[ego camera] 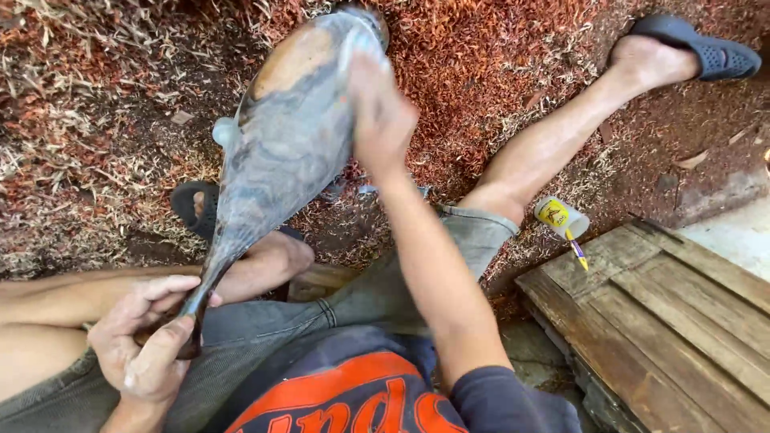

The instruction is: Applying a finish or adhesive to a wooden decorative object and wiping it down.

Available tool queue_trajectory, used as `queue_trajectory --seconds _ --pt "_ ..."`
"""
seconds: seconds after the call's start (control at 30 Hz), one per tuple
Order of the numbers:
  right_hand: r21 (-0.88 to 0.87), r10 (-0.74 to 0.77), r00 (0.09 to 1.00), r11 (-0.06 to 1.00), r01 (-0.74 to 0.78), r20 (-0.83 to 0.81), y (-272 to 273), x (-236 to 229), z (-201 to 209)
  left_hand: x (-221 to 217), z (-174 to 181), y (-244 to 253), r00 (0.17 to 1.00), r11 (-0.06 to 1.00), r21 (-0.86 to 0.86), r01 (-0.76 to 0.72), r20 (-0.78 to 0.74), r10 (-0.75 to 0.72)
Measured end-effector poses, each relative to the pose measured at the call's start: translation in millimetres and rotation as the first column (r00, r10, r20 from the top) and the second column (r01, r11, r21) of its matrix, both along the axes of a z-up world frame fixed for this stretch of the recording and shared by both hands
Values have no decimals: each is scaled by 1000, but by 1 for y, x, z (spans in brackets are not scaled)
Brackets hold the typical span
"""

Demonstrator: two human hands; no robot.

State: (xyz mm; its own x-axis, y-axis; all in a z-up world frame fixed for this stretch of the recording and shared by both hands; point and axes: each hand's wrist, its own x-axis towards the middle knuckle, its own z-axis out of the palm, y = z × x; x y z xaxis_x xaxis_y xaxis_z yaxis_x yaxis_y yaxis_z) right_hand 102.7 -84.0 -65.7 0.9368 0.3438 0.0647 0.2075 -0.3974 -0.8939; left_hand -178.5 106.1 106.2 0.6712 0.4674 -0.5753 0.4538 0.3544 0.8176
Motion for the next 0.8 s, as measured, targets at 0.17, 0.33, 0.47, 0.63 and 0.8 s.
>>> queue_trajectory --seconds 0.17,0.33,0.47,0.63,0.8 --pt "-556 -371 736 831 -8 -566 30 -13 61 -2 1 0 998 997 50 53 -22 -52" --pt "-4 237 951 971 -241 200 4 -77 45 -6 -3 -1 1000 999 -30 24 4 -24" --pt "85 -72 995 993 78 -69 11 9 0 -9 0 -4 1000 999 21 25 -17 -25" --pt "5 294 941 954 -299 169 27 -105 95 -9 -7 -5 999 997 -70 -35 15 36" --pt "-92 49 985 994 -65 -168 6 -21 21 -7 -5 -6 999 998 43 44 -8 -44"
